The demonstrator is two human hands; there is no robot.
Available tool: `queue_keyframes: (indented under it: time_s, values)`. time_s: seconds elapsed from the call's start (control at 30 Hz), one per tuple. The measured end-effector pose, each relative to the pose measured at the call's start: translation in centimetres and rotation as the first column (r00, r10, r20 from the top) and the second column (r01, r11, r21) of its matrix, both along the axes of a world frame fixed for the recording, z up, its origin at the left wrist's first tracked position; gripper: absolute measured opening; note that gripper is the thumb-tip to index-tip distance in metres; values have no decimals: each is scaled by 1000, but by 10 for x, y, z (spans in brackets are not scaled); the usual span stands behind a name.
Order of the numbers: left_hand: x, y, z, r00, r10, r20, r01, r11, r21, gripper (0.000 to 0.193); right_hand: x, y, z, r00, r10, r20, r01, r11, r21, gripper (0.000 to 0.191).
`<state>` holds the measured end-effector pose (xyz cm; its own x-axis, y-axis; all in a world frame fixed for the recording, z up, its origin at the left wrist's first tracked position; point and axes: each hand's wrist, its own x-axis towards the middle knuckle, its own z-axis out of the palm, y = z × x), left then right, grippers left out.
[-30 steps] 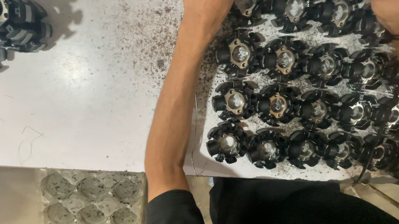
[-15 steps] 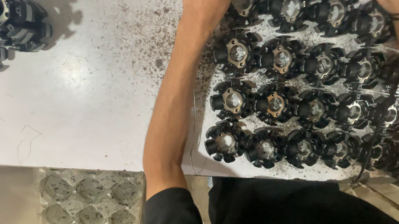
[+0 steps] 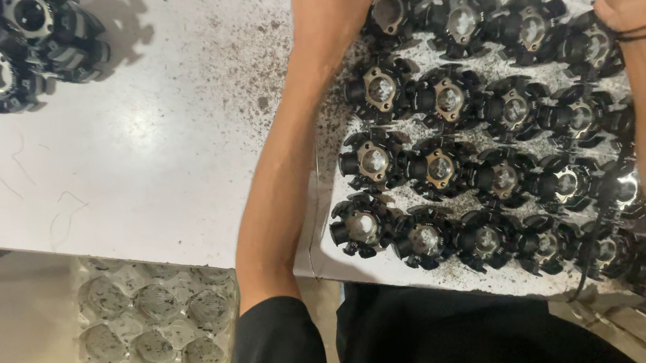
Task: The person arranges black impeller-like plastic parts in rows on a work board, then uses a soldering iron with solder wire to solder the metal center hub of each part one at a time, working through the rows of parts on the table.
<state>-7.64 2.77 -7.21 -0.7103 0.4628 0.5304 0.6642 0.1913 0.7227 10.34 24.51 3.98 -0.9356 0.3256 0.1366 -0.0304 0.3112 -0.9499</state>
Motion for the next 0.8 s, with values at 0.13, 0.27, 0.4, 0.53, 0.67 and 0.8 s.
queue_keyframes:
  time_s: [0.13,0.27,0.4,0.53,0.67,0.8]
  values:
    - [18,-42,17,996,-90,12,90,990,-107,15,22,-29,4,980,-161,-116,136,971,-196,11]
    - [34,-56,13,987,-154,39,157,982,-107,18,48,-62,0,979,-187,-84,193,978,74,18]
    - [45,-61,8,996,-79,-46,76,995,-69,31,58,-76,-2,987,-160,-22,161,982,96,19]
    - [52,-66,6,999,29,-34,-33,992,-124,22,58,-81,-1,986,-166,34,158,972,172,18]
    - [52,-65,4,999,30,-31,-34,992,-121,16,56,-83,-1,990,-138,-12,137,970,203,16]
    - [53,-64,1,999,-1,-49,-4,993,-118,21,54,-81,4,996,-93,18,82,947,312,15]
